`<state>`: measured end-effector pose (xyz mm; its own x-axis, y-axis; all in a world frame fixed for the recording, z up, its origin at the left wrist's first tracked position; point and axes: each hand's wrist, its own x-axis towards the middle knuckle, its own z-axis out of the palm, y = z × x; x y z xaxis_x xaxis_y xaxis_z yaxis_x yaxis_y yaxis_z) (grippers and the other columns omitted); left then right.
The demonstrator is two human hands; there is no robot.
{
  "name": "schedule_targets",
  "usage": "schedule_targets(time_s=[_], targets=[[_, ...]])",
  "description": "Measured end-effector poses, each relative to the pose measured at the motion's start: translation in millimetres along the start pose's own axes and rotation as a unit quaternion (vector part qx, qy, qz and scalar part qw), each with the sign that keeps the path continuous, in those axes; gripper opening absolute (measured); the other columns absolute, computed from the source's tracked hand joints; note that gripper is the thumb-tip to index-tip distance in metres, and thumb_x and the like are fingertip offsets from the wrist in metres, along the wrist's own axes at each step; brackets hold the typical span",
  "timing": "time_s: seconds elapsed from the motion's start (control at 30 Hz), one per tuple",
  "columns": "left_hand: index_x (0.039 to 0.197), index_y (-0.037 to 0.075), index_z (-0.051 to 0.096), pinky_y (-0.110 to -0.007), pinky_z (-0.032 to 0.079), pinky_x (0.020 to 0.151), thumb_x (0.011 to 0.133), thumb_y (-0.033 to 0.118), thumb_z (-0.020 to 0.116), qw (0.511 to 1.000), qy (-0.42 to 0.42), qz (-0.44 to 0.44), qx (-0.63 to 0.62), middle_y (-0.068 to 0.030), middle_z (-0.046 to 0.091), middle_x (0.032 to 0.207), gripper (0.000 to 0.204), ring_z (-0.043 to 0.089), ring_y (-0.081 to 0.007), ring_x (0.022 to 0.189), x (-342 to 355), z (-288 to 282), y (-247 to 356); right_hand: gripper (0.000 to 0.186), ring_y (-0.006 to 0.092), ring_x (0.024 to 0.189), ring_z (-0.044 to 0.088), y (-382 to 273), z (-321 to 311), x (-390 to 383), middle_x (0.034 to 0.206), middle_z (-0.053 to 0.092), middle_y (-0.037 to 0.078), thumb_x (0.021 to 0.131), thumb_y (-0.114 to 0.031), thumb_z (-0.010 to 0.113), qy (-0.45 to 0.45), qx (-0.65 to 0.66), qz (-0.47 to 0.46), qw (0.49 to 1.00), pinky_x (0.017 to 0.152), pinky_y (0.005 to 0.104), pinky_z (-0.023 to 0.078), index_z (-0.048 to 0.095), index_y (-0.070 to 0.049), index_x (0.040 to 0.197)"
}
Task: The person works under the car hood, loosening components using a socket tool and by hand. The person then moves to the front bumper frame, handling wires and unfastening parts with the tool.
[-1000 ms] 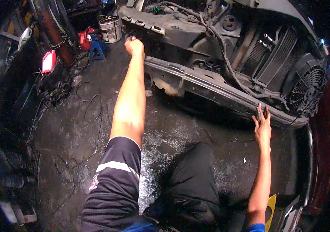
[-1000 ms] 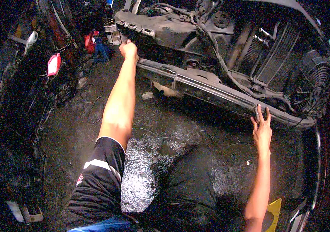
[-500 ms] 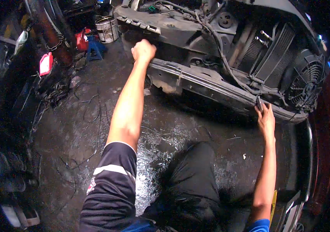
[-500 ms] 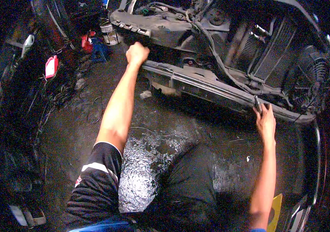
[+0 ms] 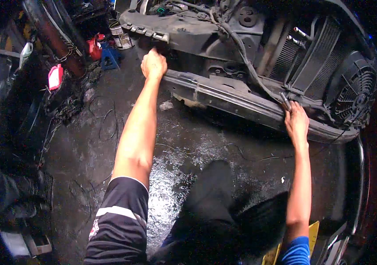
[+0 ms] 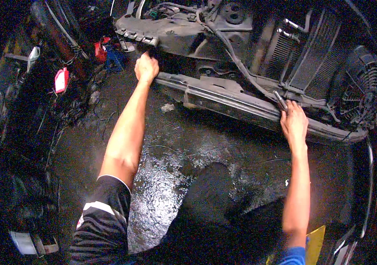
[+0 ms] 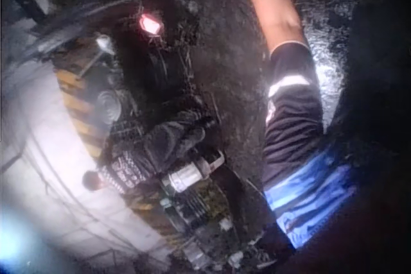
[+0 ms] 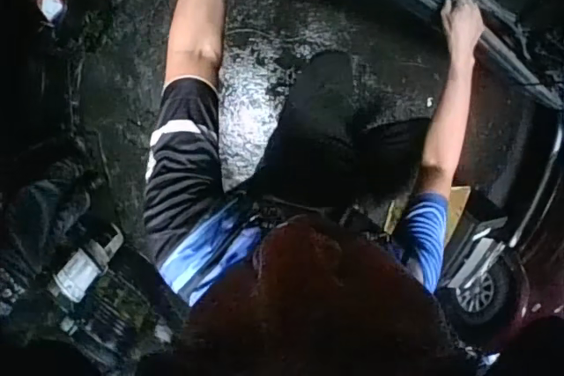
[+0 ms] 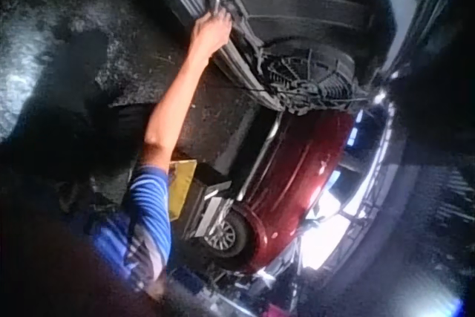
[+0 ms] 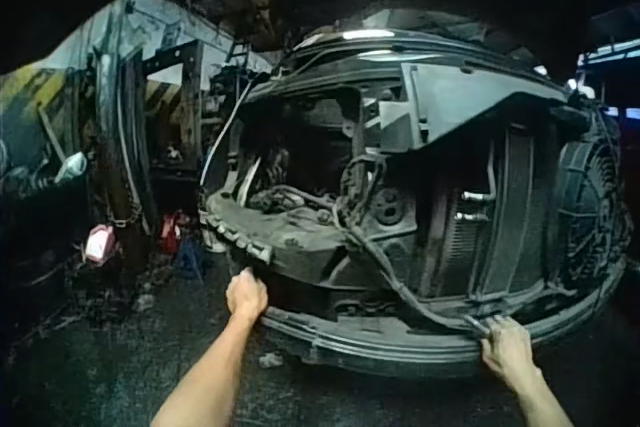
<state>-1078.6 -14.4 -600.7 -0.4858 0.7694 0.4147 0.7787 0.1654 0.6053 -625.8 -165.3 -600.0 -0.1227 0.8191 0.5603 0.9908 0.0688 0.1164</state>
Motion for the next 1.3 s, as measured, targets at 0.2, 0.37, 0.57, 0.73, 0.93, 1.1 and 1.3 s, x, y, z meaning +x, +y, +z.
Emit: schedule_targets(time_s=[0.2,0.37,0.57,0.73,0.93,1.1,1.3], targets=[[0.104,0.002,0.065,-0.047,0.048,0.088,0.08,0.017,0.051,0.996,-0.055,0.01,0.075,-0.0231,0.064,0.104,0.031,0.06,-0.039,0.102,8.8,3.3,-8.1,0.03,0.0335,0.089,0.063,-18.0,-13.5,16.6,0.1,0.065,0.018,0.079,-0.013,0.062,-0.045,0.03,0.02,0.998,0.079,0.0409,0.052,0.061,0.0,0.106],[0.105,0.001,0.065,-0.046,0.045,0.093,0.084,0.031,0.055,0.989,-0.048,0.009,0.141,-0.0201,0.051,0.124,0.038,0.056,-0.0401,0.109,10.1,9.3,-13.7,0.033,0.0344,0.09,0.064,-9.6,5.7,10.0,0.103,0.065,0.019,0.077,-0.012,0.065,0.02,0.01,-0.024,0.999,0.08,0.0411,0.053,0.06,0.0,0.107],[0.099,0.003,0.068,-0.046,0.048,0.089,0.084,0.035,0.053,0.984,-0.086,-0.029,0.156,-0.0236,0.064,0.103,0.039,0.061,-0.039,0.101,10.3,2.1,-5.9,0.034,0.0336,0.096,0.061,-11.3,-8.9,11.9,0.108,0.062,0.017,0.076,-0.01,0.064,-0.042,0.035,-0.001,0.998,0.079,0.0423,0.052,0.058,0.0,0.107],[0.093,0.001,0.068,-0.048,0.048,0.085,0.085,0.031,0.048,0.991,-0.076,-0.029,0.106,-0.0254,0.065,0.098,0.037,0.061,-0.0423,0.097,5.9,-3.1,-2.0,0.035,0.0346,0.097,0.06,-7.6,-0.7,16.9,0.107,0.061,0.018,0.075,-0.01,0.064,-0.051,0.041,-0.01,0.998,0.082,0.0421,0.051,0.058,-0.002,0.108],[0.112,-0.003,0.061,-0.044,0.048,0.087,0.087,0.029,0.057,0.988,-0.012,0.069,-0.135,-0.0246,0.065,0.104,0.04,0.063,-0.039,0.098,39.0,13.1,-49.3,0.039,0.0372,0.099,0.06,-2.4,14.1,16.0,0.111,0.061,0.022,0.074,-0.007,0.066,-0.094,0.007,0.042,0.995,0.086,0.0424,0.049,0.058,0.001,0.111],[0.108,0.001,0.063,-0.026,0.047,0.055,0.094,0.027,0.056,0.885,-0.055,-0.146,-0.439,-0.0076,0.068,0.087,0.031,0.059,-0.0102,0.063,40.3,19.0,-111.9,0.028,0.0406,0.081,0.061,-20.3,12.4,27.6,0.089,0.063,0.022,0.08,-0.01,0.062,-0.097,-0.026,0.06,0.993,0.072,0.0469,0.049,0.062,-0.001,0.106],[0.108,-0.001,0.063,-0.029,0.05,0.062,0.094,0.038,0.054,0.826,-0.172,-0.156,-0.514,-0.0086,0.067,0.093,0.042,0.061,-0.0148,0.072,37.3,64.5,-140.4,0.029,0.04,0.083,0.062,-3.3,31.5,22.3,0.09,0.065,0.022,0.08,-0.012,0.064,-0.091,-0.084,0.152,0.981,0.073,0.0446,0.048,0.065,-0.007,0.108]])
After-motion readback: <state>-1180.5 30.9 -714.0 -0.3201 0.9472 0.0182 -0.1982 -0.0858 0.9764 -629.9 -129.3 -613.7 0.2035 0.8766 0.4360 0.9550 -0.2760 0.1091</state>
